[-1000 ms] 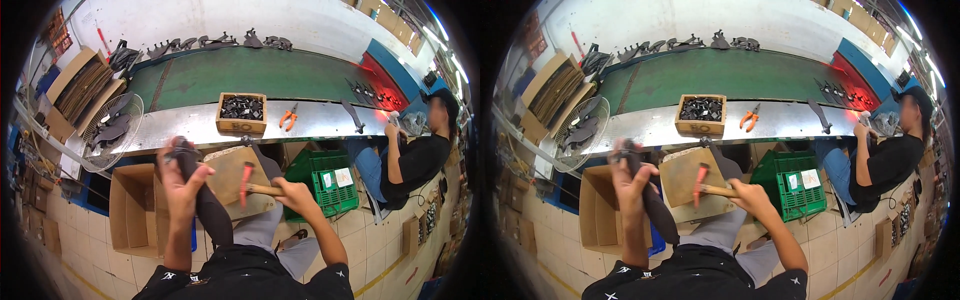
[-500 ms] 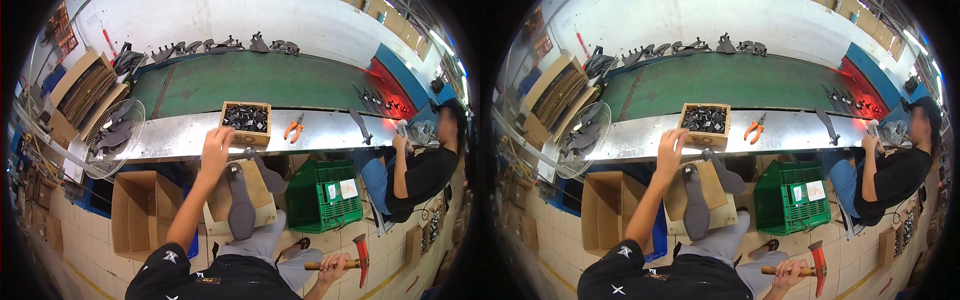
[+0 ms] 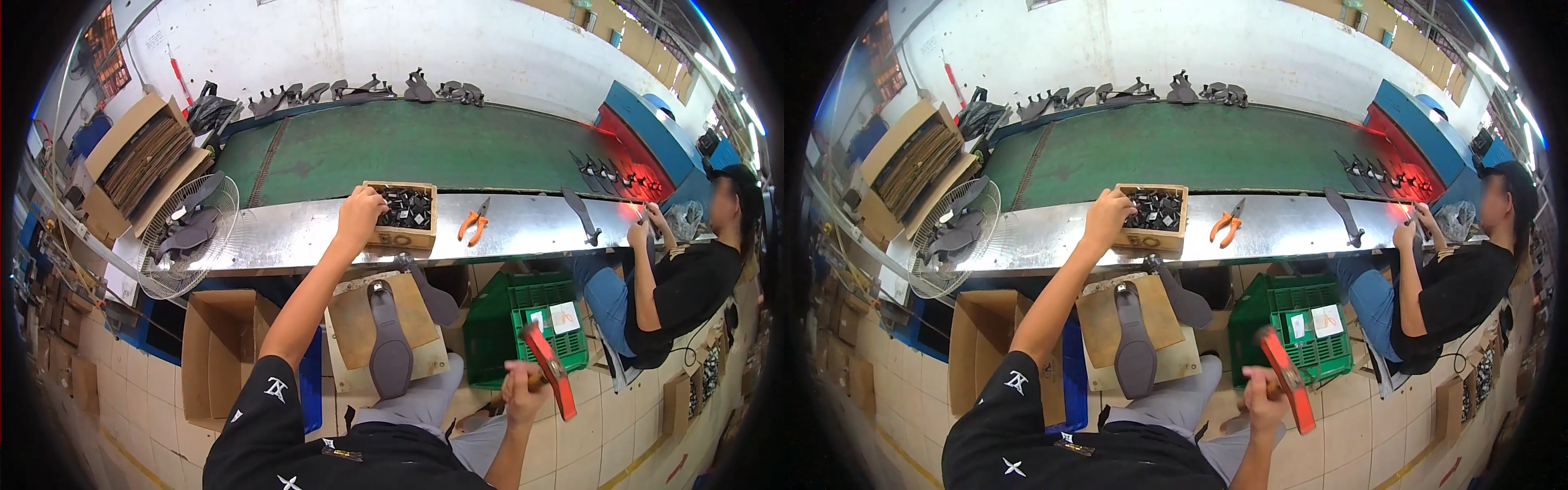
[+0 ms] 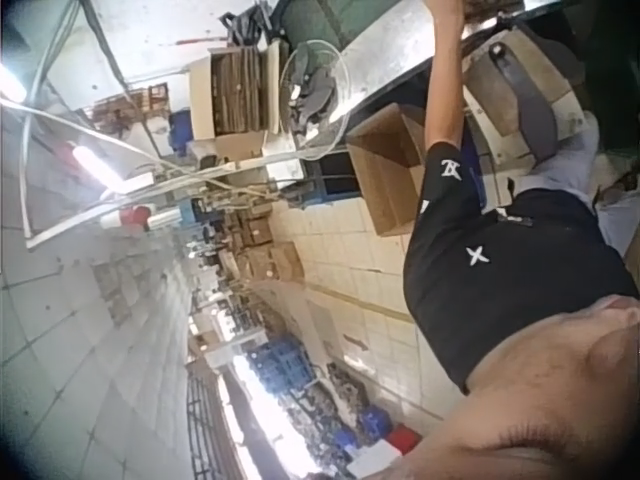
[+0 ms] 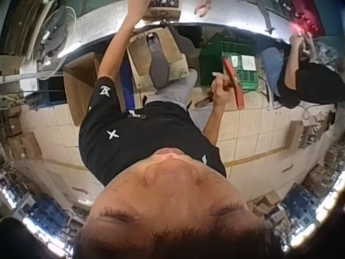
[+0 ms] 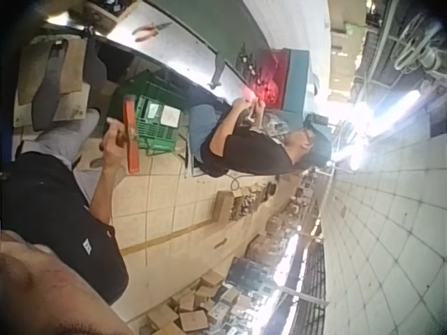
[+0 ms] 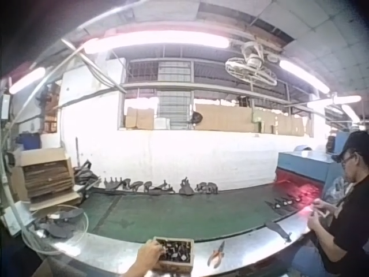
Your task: Hammering components onto shoe soles in a manufacturing environment.
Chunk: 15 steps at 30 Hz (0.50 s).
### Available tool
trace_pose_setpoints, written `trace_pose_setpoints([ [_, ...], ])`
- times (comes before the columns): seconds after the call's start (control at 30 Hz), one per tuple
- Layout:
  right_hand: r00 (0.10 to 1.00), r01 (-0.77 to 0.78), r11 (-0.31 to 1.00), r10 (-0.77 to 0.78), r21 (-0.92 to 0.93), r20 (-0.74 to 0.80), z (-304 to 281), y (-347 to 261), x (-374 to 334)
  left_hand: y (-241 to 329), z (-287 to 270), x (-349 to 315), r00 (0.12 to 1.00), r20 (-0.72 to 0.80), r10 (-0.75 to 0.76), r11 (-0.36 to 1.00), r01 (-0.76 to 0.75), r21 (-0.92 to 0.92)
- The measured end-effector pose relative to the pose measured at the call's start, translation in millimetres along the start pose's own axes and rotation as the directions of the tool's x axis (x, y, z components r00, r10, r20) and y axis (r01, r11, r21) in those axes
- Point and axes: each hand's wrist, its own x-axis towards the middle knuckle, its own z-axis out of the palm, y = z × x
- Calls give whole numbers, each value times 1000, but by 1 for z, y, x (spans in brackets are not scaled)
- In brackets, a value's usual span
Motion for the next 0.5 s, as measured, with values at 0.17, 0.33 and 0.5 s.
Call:
trace_pose_setpoints([
  [0.17, 986, 129, 986, -117, -102, 116, 75, -14, 62, 27, -39, -18, 998, -55, 10, 973, -22, -230],
  [0.33, 981, 126, 990, -116, -57, 159, 125, -8, 88, 15, -32, -33, 996, 40, -80, 966, 87, -245],
  [0.5, 979, 110, 994, -104, -28, 175, 119, -4, 76, 8, -23, -27, 996, 28, -81, 972, 85, -217],
])
